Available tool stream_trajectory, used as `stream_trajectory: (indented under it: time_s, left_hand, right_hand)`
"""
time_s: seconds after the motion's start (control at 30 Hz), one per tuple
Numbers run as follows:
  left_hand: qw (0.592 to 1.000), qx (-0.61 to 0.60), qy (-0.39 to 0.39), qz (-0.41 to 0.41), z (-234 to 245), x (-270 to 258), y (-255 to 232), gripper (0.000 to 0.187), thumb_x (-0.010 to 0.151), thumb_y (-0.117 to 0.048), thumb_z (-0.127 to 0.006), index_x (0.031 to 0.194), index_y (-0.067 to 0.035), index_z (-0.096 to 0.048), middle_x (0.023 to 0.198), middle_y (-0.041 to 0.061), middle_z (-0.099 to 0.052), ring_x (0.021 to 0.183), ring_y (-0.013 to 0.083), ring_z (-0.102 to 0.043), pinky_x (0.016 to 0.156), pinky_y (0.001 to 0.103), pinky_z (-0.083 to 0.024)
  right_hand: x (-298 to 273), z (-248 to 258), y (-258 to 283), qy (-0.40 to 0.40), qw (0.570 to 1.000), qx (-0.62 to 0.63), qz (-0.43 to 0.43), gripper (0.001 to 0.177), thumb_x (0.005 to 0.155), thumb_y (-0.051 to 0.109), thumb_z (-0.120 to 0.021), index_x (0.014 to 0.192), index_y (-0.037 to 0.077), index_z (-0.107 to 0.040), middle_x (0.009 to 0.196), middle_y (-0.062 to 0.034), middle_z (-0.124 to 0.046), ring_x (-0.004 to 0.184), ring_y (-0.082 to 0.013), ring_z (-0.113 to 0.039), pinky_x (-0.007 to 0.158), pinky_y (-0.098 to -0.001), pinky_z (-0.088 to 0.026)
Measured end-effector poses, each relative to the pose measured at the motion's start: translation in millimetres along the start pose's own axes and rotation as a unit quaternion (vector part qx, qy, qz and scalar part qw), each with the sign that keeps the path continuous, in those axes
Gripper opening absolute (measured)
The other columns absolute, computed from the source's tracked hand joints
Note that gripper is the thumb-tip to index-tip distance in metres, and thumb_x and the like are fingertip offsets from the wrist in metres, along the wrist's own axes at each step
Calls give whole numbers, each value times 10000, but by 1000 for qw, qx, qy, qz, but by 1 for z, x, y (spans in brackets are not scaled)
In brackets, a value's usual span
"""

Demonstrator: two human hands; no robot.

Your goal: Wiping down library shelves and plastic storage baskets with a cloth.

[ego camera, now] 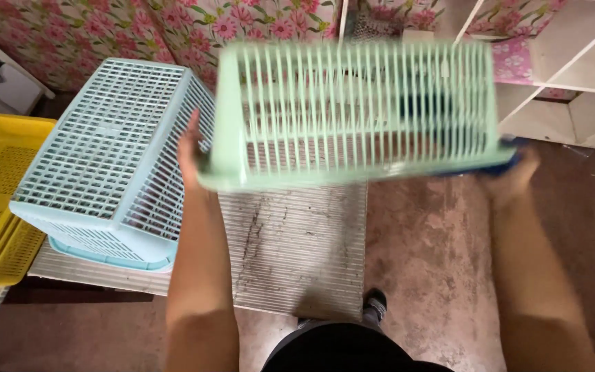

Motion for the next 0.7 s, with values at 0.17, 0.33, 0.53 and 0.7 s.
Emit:
stream_trajectory:
  time_s: [0.17, 0.33, 0.53, 0.7]
  left_hand:
    - [983, 101, 90, -128, 152, -23, 102, 786, 696, 151, -602, 1446, -50, -479, 1541, 131, -469, 1477, 267, -409, 1268, 409, -311]
    - [976, 162, -34, 139, 140, -109, 67, 729, 716, -32, -555, 1438, -97, -484, 1506, 141, -488, 1249, 233, -565, 940, 336, -504]
    - [870, 452, -9, 198, 162, -146, 76, 394, 880, -225, -605, 1251, -151, -715, 1326, 31, -697, 1215, 171, -625, 1047, 318, -458]
    - [756, 623, -4, 202, 143, -154, 68, 447, 953, -197, -583, 1332, -412, -681, 1612, 65, -362, 1460, 286, -271, 1159, 452, -119]
  right_hand:
    - [-1, 67, -68, -1, 999, -19, -39, 417, 815, 425, -503, 1145, 206, -631, 1184, -98, -659, 1143, -309, -640, 975, -453, -534]
    - [45, 194, -56, -49, 991, -128, -8, 214, 619, 288, -655, 803, 202, -587, 747, 18, -580, 745, -176, -605, 643, -298, -495]
    - [58, 157, -93, 55, 932, -351, -71, 393, 608, 187, -631, 997, 215, -677, 930, 13, -698, 863, -183, -678, 775, -319, -544]
    - [14, 141, -103, -144, 806, -574, -11, 477, 816, 470, -754, 1227, 229, -728, 1188, -38, -718, 1035, -175, -654, 839, -388, -531]
Point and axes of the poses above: each hand's wrist, its own x-axis towards the middle knuckle, its own z-axis out of the back of the hand, y = z × x, the point moved 7 cm from there along x, towards the middle knuckle
